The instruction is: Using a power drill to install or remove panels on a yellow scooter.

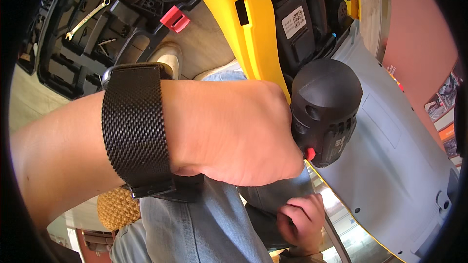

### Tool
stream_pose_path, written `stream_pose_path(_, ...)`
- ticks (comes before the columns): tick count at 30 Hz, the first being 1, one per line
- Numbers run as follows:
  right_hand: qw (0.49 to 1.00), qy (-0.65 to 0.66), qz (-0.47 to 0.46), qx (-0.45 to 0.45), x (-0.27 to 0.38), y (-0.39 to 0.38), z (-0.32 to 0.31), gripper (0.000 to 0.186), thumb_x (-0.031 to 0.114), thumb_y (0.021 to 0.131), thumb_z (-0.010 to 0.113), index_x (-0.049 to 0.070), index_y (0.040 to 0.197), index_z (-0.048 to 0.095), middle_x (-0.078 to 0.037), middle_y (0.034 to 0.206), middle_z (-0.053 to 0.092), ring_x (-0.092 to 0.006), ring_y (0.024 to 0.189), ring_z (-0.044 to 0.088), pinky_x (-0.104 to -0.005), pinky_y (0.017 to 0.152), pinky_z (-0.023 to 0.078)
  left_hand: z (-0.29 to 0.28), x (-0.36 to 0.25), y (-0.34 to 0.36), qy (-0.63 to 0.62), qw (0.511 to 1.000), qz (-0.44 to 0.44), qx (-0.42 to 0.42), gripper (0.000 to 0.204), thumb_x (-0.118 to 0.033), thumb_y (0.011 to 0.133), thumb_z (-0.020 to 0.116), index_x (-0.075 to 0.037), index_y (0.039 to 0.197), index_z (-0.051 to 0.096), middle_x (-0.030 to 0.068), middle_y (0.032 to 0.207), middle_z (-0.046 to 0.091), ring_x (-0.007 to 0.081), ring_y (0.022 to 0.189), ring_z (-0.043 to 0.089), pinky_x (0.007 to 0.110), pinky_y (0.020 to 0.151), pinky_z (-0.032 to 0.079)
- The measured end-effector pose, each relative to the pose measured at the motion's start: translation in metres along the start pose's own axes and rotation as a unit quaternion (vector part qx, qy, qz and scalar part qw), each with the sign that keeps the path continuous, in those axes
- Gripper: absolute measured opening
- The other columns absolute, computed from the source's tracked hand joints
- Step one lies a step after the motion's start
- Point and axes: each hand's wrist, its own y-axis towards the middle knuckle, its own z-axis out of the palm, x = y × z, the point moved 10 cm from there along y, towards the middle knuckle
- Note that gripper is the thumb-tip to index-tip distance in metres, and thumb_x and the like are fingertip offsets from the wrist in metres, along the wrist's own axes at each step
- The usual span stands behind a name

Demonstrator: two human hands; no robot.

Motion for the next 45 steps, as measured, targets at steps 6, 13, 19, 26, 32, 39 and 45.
stream_pose_path(6,1.0,0.002,0.001,-0.001,-0.002,-0.001,0.0,0.03,-0.002,0.061,0.075,0.01,0.087,0.068,-0.005,0.09,0.062,-0.0282,0.074,0.059,-0.0398,0.068,0.042,-0.002,0.003,0.001,0.0,1.0,-0.012,-0.009,0.01,-0.009,0.076,0.071,-0.004,0.084,0.069,0.0146,0.077,0.066,0.0332,0.075,0.069,0.04,0.065,0.056)
stream_pose_path(13,1.0,0.002,0.003,0.0,-0.004,-0.002,0.001,0.03,-0.002,0.06,0.074,0.01,0.087,0.068,-0.005,0.09,0.062,-0.0285,0.074,0.059,-0.0397,0.067,0.042,-0.007,-0.003,0.003,-0.019,0.999,-0.024,-0.028,0.012,-0.008,0.076,0.071,-0.004,0.087,0.068,0.014,0.08,0.067,0.033,0.078,0.069,0.04,0.067,0.056)
stream_pose_path(19,1.0,-0.009,-0.018,0.024,-0.006,-0.005,0.004,0.032,0.007,0.069,0.081,0.012,0.098,0.07,-0.004,0.1,0.064,-0.0255,0.073,0.06,-0.0389,0.068,0.043,-0.017,-0.009,0.007,-0.062,0.994,-0.045,-0.074,0.014,-0.007,0.076,0.071,-0.005,0.089,0.068,0.0135,0.083,0.068,0.0329,0.081,0.07,0.041,0.069,0.056)
stream_pose_path(26,1.0,-0.008,-0.019,0.012,-0.006,-0.005,0.001,0.032,0.005,0.068,0.081,0.012,0.097,0.07,-0.004,0.097,0.064,-0.0259,0.071,0.059,-0.0391,0.065,0.043,0.0,-0.005,0.012,0.0,0.999,-0.038,0.028,0.008,-0.01,0.074,0.075,-0.005,0.08,0.072,0.013,0.078,0.07,0.0329,0.076,0.071,0.041,0.065,0.056)
stream_pose_path(32,1.0,-0.004,-0.016,0.009,-0.006,-0.002,0.0,0.031,0.004,0.069,0.08,0.012,0.096,0.07,-0.004,0.096,0.064,-0.026,0.071,0.059,-0.0386,0.064,0.043,0.021,-0.006,0.011,0.101,0.982,-0.046,0.151,0.007,-0.008,0.08,0.07,-0.004,0.083,0.065,0.0094,0.08,0.066,0.0269,0.077,0.069,0.037,0.069,0.056)
stream_pose_path(39,0.999,0.014,-0.036,0.005,0.007,0.0,-0.007,0.029,0.004,0.07,0.08,0.012,0.096,0.07,-0.003,0.096,0.063,-0.0253,0.069,0.057,-0.0378,0.064,0.042,-0.011,-0.033,0.018,0.062,0.996,0.011,0.068,0.011,-0.014,0.076,0.07,-0.007,0.071,0.062,0.0052,0.074,0.063,0.0268,0.074,0.068,0.036,0.069,0.056)
stream_pose_path(45,1.0,0.004,-0.022,0.013,0.005,0.002,-0.003,0.031,0.004,0.069,0.081,0.012,0.097,0.071,-0.003,0.096,0.063,-0.0246,0.07,0.058,-0.0375,0.063,0.041,0.019,-0.005,0.036,0.202,0.942,-0.052,0.262,0.012,-0.015,0.077,0.077,-0.011,0.088,0.076,0.0062,0.087,0.074,0.0282,0.084,0.073,0.038,0.072,0.06)
